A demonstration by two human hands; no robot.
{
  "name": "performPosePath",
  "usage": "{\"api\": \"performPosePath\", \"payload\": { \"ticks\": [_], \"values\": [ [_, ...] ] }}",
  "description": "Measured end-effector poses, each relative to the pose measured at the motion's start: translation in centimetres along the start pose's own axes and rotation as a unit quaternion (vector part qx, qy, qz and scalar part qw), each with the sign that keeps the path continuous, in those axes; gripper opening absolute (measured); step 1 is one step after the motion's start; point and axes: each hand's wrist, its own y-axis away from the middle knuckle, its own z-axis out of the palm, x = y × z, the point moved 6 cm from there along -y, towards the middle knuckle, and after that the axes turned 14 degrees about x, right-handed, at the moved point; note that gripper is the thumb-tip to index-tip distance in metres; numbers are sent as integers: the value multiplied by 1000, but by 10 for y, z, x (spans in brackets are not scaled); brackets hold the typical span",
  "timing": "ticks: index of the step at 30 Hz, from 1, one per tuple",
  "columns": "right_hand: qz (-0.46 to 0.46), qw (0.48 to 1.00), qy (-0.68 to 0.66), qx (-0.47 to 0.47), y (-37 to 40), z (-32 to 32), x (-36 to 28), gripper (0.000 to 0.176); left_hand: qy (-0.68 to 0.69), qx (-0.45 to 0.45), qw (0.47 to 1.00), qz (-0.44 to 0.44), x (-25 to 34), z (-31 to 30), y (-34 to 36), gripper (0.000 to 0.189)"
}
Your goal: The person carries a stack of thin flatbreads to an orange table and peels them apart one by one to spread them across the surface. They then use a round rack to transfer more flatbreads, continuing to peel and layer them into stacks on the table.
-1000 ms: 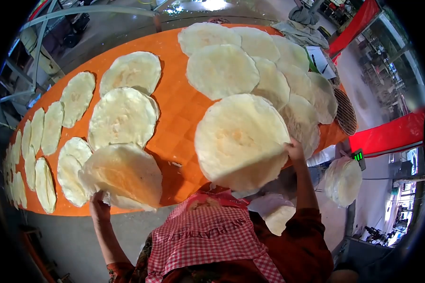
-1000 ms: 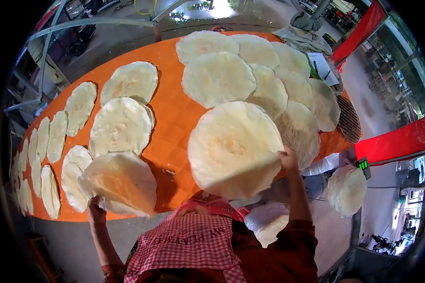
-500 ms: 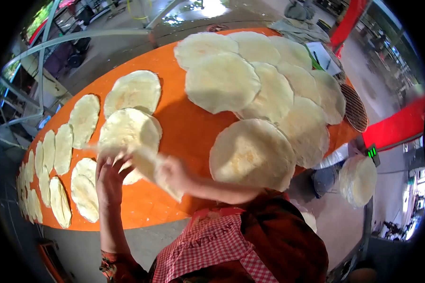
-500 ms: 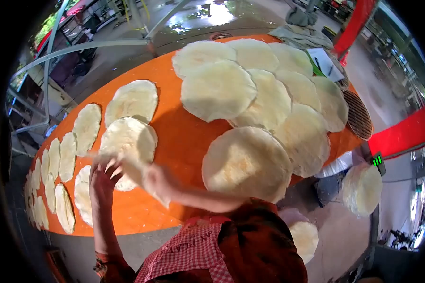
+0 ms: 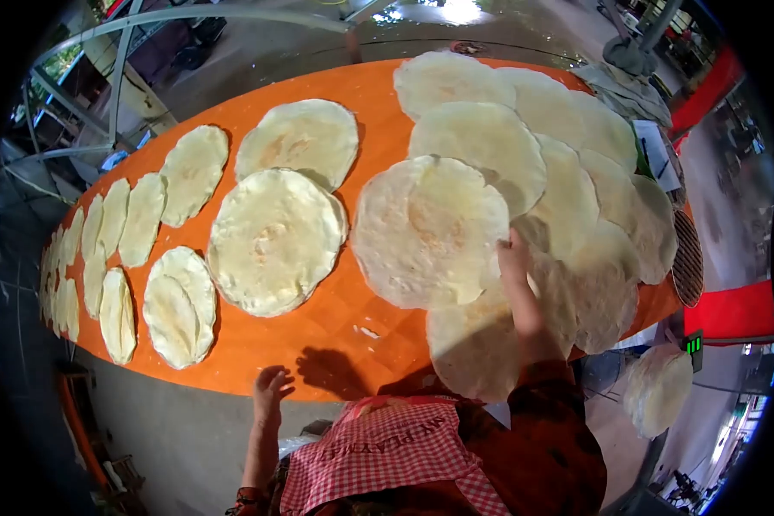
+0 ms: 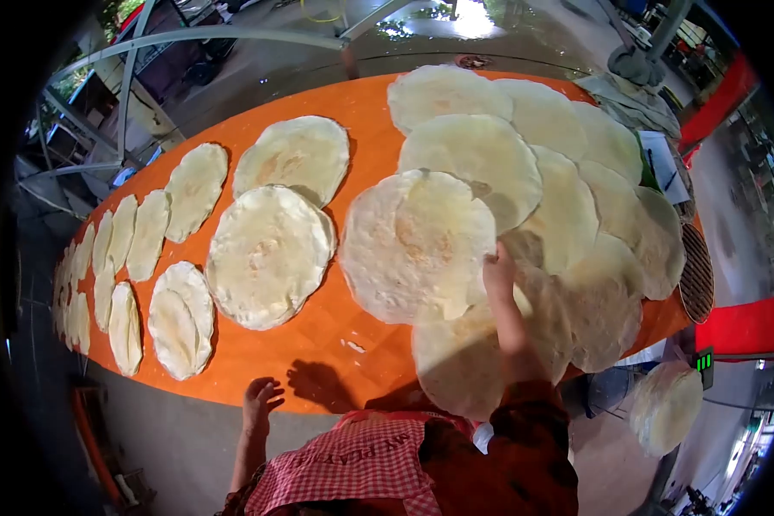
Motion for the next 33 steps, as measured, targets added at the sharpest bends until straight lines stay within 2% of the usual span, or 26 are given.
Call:
{"api": "performPosePath", "payload": {
  "ticks": [1, 2, 4, 5, 6, 8, 9, 10, 14, 17, 18, 21, 22, 23, 24, 25, 26, 27, 28, 29, 30, 31, 33],
  "values": [
    [-117, 982, 103, 109, 7, -12, -29, 30, -3, -4, 1000, -9, -5, -4, 0, 21],
    [-233, 928, 198, 215, 19, -22, -68, 30, -4, -5, 1000, -18, -9, -8, 0, 21],
    [-204, 966, 29, 154, 40, -13, -131, 25, 1, -13, 1000, -19, -17, -18, -8, 21],
    [-104, 989, -100, 39, 60, 20, -130, 23, 4, -22, 1000, -12, -20, -20, -18, 22],
    [2, 972, -220, -76, 89, 55, -130, 21, 5, -36, 999, -4, -22, -24, -27, 22],
    [-44, 948, -249, -193, 161, 129, -150, 16, 17, -74, 997, 19, -12, -24, -38, 19],
    [119, 918, -275, -261, 198, 162, -161, 15, 25, -103, 994, 33, -6, -27, -46, 18],
    [277, 857, -293, -321, 232, 190, -172, 15, 33, -131, 990, 47, 1, -32, -55, 17],
    [420, 837, -258, -237, 267, 233, -205, 26, 96, -178, 978, 49, 19, -91, -93, 16],
    [542, 746, -333, -194, 271, 242, -229, 34, 116, -120, 985, 43, 32, -157, -122, 15],
    [546, 754, -305, -202, 268, 244, -234, 36, 111, -100, 988, 38, 31, -177, -132, 14],
    [485, 813, -233, -223, 254, 260, -243, 39, 133, -94, 986, 32, 42, -214, -148, 13],
    [421, 832, -253, -257, 239, 268, -256, 40, 137, -101, 985, 32, 51, -219, -153, 14],
    [326, 900, -154, -244, 227, 250, -303, 40, 145, -112, 982, 42, 58, -222, -160, 14],
    [192, 913, -166, -319, 198, 275, -308, 34, 152, -123, 979, 51, 63, -222, -166, 15],
    [87, 931, -203, -291, 204, 240, -388, 28, 160, -134, 976, 59, 70, -222, -171, 16],
    [26, 911, -279, -303, 201, 235, -433, 25, 189, -163, 967, 43, 79, -219, -174, 20],
    [11, 932, -226, -282, 206, 214, -485, 26, 219, -192, 956, 28, 90, -215, -176, 24],
    [-49, 935, -213, -279, 216, 193, -534, 24, 250, -219, 943, 14, 102, -210, -179, 27],
    [-149, 921, -198, -299, 228, 181, -572, 21, 306, -239, 921, -26, 111, -203, -182, 32],
    [-292, 902, -175, -266, 250, 158, -610, 19, 361, -255, 894, -66, 118, -196, -186, 37],
    [-428, 862, -149, -228, 283, 132, -642, 17, 415, -268, 863, -106, 123, -190, -189, 42],
    [-520, 801, -165, -245, 352, 94, -667, 10, 481, -330, 799, -147, 130, -176, -193, 52]
  ]
}}
